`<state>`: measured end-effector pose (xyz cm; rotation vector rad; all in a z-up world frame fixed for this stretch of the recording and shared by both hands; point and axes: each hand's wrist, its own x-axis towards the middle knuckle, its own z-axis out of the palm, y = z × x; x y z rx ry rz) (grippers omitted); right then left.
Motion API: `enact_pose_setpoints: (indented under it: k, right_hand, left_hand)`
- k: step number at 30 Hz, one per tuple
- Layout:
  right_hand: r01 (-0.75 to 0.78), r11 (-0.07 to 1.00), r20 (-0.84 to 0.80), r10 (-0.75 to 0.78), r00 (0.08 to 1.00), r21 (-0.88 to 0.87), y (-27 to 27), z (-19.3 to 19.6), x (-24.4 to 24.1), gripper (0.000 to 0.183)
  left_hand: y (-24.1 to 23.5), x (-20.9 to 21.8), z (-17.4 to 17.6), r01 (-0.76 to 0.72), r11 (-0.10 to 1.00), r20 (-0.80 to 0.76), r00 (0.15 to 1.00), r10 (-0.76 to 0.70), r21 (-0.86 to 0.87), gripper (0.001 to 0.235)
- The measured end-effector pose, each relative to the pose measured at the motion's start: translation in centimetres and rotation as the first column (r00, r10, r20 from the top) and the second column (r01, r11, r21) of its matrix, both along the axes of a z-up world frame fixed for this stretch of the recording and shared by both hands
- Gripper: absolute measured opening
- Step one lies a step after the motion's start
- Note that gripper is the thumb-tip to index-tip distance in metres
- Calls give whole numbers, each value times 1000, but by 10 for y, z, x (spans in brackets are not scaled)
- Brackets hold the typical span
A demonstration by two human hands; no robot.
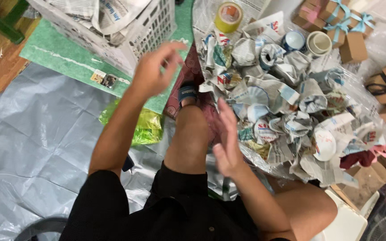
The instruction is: The person sits on the floor and wraps various small items, including a black object, a cylindrical container, and a blue box, using sheets of newspaper. The person folds the newspaper around each item and places the wrapped packages into a white plastic crate.
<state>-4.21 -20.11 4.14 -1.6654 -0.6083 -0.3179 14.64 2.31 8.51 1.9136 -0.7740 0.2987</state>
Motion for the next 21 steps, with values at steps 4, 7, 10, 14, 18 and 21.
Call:
enact_pose_setpoints:
  k: [4, 7, 10, 14, 18, 21]
  right_hand:
    - [-17, 999, 11, 17, 1000, 39, 30, -23, -4, 67]
    - [-32, 995, 43, 28, 999, 96, 50, -44, 1, 67]
    - [-53, 995, 55, 49, 997, 89, 71, -62, 5, 68]
    - [-111, 992, -49, 115, 992, 66, 82, -76, 0, 68]
    - [-129, 978, -151, 154, 976, 161, 89, -89, 6, 68]
    - [-139, 971, -175, 175, 969, 196, 90, -95, 9, 69]
  left_hand:
    - [49, 59, -8, -255, 964, 80, 962, 260, -73, 23]
    - [88, 123, -26, -403, 911, 189, 904, 383, 82, 20]
    - [109, 183, -69, -419, 789, 279, 905, 321, 450, 23]
    - [115, 242, -142, -377, 407, 392, 918, 50, 832, 31]
    - [110, 274, -176, -279, 423, 280, 958, 61, 862, 30]
    - [104, 280, -170, -283, 204, 288, 958, 3, 937, 30]
